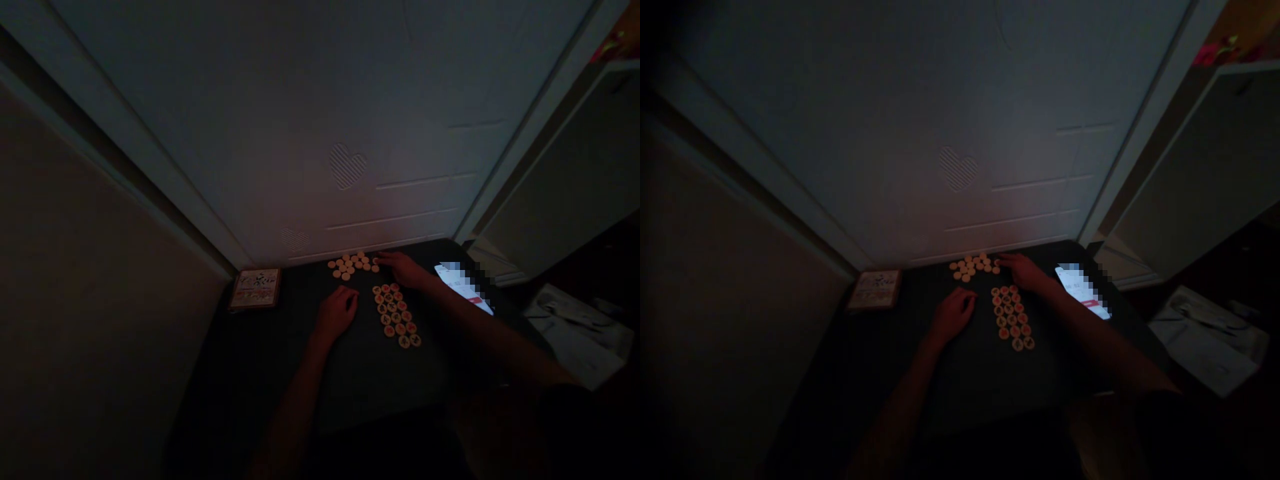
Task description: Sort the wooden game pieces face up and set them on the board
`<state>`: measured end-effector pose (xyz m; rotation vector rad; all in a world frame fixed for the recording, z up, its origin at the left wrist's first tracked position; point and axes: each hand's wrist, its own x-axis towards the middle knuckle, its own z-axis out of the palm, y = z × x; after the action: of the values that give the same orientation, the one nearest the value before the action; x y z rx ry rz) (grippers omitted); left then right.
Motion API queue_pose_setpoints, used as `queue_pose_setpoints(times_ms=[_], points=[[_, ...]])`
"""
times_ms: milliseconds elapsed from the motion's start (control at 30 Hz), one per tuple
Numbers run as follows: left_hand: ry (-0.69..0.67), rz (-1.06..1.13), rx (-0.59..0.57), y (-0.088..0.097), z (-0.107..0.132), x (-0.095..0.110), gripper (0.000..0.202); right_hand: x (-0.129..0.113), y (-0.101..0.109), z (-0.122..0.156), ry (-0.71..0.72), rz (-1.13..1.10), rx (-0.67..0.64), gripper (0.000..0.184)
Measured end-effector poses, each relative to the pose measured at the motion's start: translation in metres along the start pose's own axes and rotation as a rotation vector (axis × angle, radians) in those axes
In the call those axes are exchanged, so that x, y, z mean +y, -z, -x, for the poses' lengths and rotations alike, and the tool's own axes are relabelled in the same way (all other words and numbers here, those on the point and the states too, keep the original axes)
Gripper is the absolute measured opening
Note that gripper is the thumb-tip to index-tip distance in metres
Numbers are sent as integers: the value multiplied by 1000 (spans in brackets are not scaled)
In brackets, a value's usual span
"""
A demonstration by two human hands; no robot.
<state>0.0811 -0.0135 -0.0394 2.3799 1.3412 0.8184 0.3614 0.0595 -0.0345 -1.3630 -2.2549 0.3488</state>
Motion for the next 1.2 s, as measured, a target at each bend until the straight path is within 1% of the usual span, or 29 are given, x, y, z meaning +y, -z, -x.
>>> queue_pose_setpoints(times_ms=[100,200,400,600,700,800,833,1000,1100,1200], points=[[20,4,2,1,2,0,19,6,0,12,-71,-40,89,48],[33,18,-1,3,0,1,19,7,0,21,-111,-46,132,35],[45,38,-3,3,-1,0,20,2,-6,26,-147,-77,184,32],[55,69,17,1,-1,0,19,4,-9,28,-199,-109,212,28],[72,64,8,2,-1,1,20,0,-8,31,-261,-165,248,30],[71,59,-12,3,-1,1,21,-14,-1,34,-364,-354,280,34],[71,62,-14,4,-1,1,21,-21,2,35,-372,-408,277,35],[77,139,15,6,1,3,22,-65,16,40,-301,-605,165,33],[103,221,65,7,4,9,22,-86,12,47,-307,-709,112,35],[141,313,120,9,7,21,25,-98,2,54,-291,-806,45,39]])
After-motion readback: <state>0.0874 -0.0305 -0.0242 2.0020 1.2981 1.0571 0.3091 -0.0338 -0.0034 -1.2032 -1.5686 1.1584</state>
